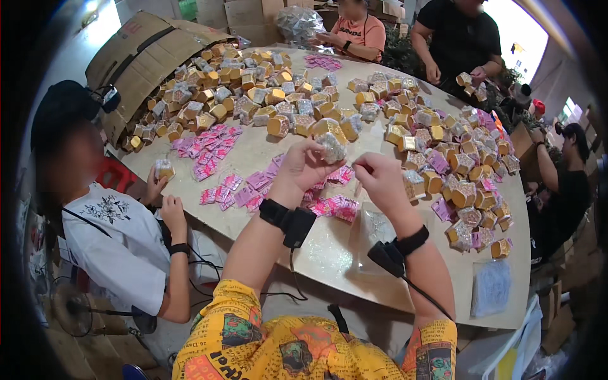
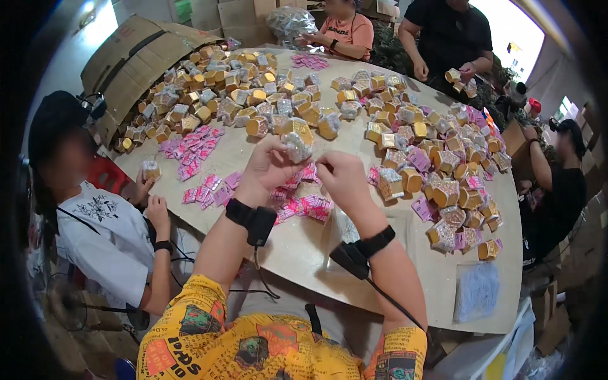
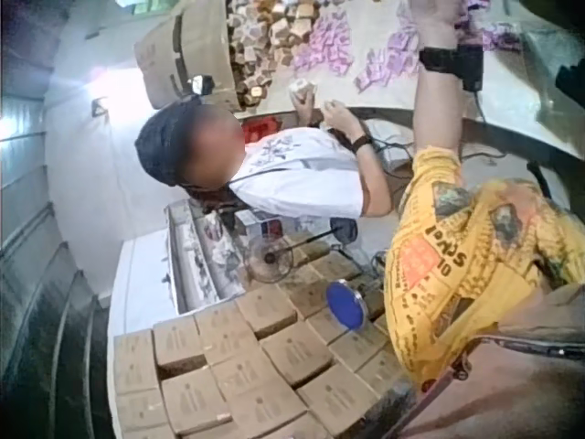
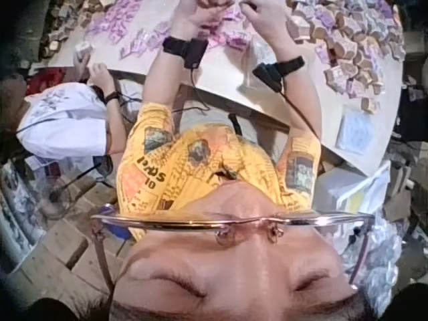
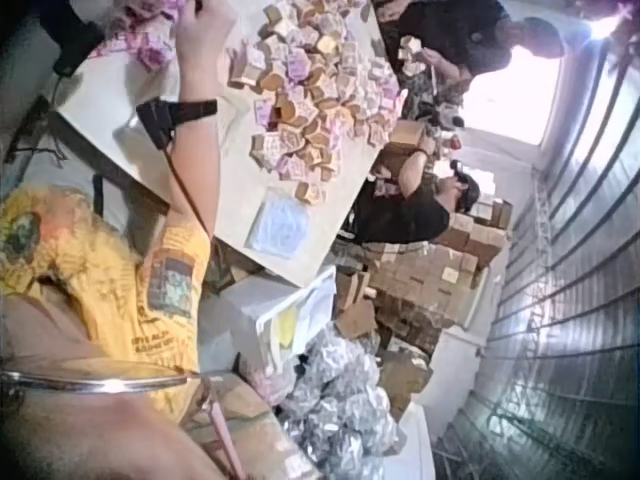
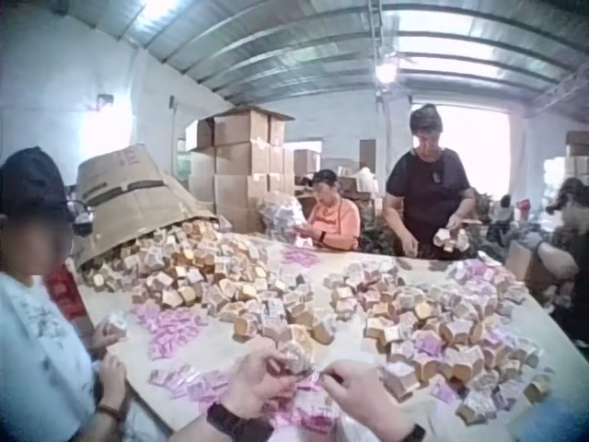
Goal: The person sits at a table and repeatedly picks up small, individually wrapped candies and pink labels. They place each candy into a clear plastic bag, insert a label, and set the finished package on the table. The process is repeated continuously with other workers visible in the background.
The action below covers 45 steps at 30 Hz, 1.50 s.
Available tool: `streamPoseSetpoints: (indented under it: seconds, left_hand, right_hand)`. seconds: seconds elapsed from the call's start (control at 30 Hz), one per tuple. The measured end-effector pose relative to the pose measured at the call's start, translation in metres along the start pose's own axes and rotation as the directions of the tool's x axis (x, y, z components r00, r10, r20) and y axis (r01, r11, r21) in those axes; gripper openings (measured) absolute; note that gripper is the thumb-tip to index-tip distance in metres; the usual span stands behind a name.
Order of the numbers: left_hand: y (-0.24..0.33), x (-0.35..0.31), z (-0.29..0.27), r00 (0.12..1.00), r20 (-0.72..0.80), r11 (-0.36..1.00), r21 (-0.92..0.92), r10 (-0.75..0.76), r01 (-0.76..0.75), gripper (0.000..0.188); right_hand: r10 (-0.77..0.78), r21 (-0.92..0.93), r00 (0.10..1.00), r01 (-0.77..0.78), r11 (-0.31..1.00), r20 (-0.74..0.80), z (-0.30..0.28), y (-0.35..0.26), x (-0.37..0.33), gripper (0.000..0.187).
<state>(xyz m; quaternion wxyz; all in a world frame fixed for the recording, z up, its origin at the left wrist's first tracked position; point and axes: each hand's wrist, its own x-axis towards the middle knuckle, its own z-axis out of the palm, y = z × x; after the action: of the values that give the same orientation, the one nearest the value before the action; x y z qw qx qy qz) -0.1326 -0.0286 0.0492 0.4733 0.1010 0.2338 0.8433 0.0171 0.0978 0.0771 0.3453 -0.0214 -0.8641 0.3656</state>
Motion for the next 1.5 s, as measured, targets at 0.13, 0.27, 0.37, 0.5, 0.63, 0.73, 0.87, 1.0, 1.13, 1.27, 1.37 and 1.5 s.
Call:
streamPoseSetpoints:
  seconds: [0.13,0.27,0.37,0.5,0.63,0.73,0.87,1.0,1.13,1.27,1.37,1.5]
  left_hand:
    - [-0.012,-0.007,0.002,0.985,-0.172,0.996,-0.084,0.028,-0.043,0.039]
    - [-0.026,-0.013,0.010,0.969,-0.243,0.984,-0.159,0.036,-0.076,0.035]
    - [-0.028,-0.008,-0.002,0.963,-0.271,0.981,-0.187,0.003,-0.055,0.034]
    - [-0.035,-0.006,-0.004,0.969,-0.246,0.981,-0.190,-0.016,-0.032,0.034]
    - [-0.039,-0.005,-0.004,0.972,-0.236,0.985,-0.170,-0.013,-0.029,0.036]
    - [-0.040,-0.004,-0.003,0.969,-0.247,0.984,-0.176,-0.019,-0.025,0.037]
    - [-0.039,-0.002,-0.008,0.976,-0.216,0.984,-0.180,-0.027,-0.013,0.038]
    - [-0.045,-0.001,-0.004,0.971,-0.237,0.989,-0.149,-0.021,-0.015,0.038]
    - [-0.048,0.002,-0.011,0.976,-0.211,0.996,-0.071,0.046,-0.062,0.040]
    - [-0.055,-0.008,0.008,0.944,-0.207,0.958,0.182,0.256,-0.220,0.042]
    - [-0.058,-0.011,0.013,0.928,-0.242,0.947,0.227,0.282,-0.229,0.045]
    - [-0.052,-0.003,-0.010,0.970,-0.185,0.987,0.077,0.156,-0.144,0.041]
  right_hand:
    - [0.115,0.029,0.992,-0.117,0.993,0.060,0.015,0.001,-0.001,0.013]
    - [0.207,0.005,0.975,-0.208,0.978,0.077,0.014,-0.004,-0.006,0.013]
    - [0.257,0.024,0.961,-0.260,0.965,0.105,0.015,-0.008,-0.007,0.013]
    - [0.156,-0.023,0.986,-0.155,0.988,0.062,0.018,0.003,-0.010,0.012]
    - [0.127,-0.055,0.991,-0.124,0.991,0.045,0.020,0.012,-0.010,0.012]
    - [0.145,-0.044,0.989,-0.144,0.989,0.041,0.018,0.010,-0.011,0.012]
    - [0.153,-0.052,0.987,-0.151,0.987,0.044,0.015,0.008,-0.012,0.011]
    - [0.144,-0.090,0.988,-0.139,0.986,0.050,0.013,0.013,-0.013,0.011]
    - [0.100,-0.147,0.994,-0.093,0.985,0.038,0.014,0.014,-0.013,0.010]
    - [0.142,-0.213,0.988,-0.125,0.969,0.066,0.016,0.020,-0.015,0.010]
    - [0.211,-0.122,0.971,-0.197,0.973,0.110,0.015,0.020,-0.016,0.010]
    - [0.349,0.296,0.910,-0.405,0.865,0.224,0.005,0.020,-0.018,0.014]
